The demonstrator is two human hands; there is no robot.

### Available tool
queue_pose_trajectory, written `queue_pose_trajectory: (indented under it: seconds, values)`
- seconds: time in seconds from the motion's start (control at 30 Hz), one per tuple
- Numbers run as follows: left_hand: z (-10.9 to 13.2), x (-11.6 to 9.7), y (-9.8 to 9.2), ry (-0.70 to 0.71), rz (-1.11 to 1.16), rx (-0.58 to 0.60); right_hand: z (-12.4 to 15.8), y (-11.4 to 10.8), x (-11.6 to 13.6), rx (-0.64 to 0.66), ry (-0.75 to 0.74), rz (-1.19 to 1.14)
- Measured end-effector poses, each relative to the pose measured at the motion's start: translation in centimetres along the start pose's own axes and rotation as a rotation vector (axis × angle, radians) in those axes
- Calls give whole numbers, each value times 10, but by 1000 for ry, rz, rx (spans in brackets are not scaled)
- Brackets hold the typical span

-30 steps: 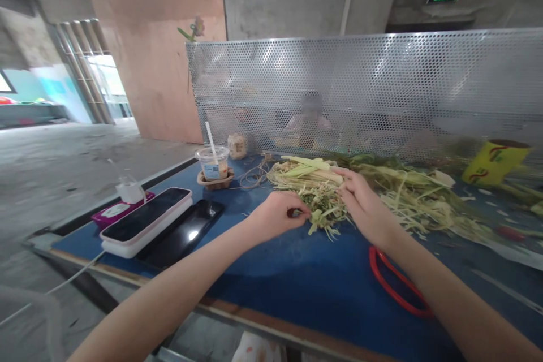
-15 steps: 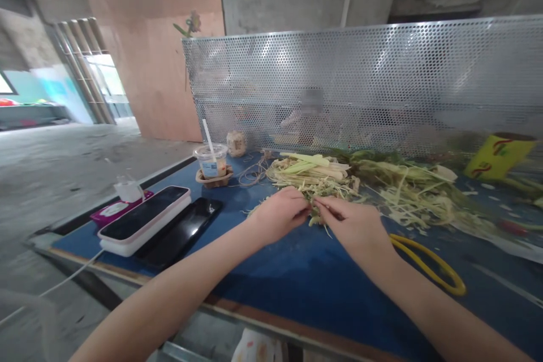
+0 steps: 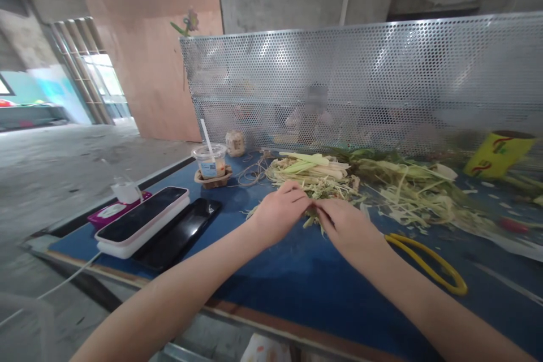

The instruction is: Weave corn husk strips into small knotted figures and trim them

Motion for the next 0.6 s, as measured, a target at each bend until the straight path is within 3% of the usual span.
queue_pose_trajectory:
  seconds: [0.2, 0.43, 0.6]
  values:
    - [-5, -3, -13, 17, -88, -96, -1, -5, 1, 10, 42, -24]
    - [-3, -6, 2, 38, 44, 28, 0, -8, 3, -19, -8, 12]
    - [-2, 3, 6, -73, 138, 29, 2, -13, 6, -86, -80, 77]
Point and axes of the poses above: each hand's wrist, its own z-axis away from the middle knuckle, its own y-axis out of the palm, x = y × z, the point moved 9 cm from there along -z, towards the middle knuckle, and after that the axes turned 13 degrees about -x, right-handed, at the moved point
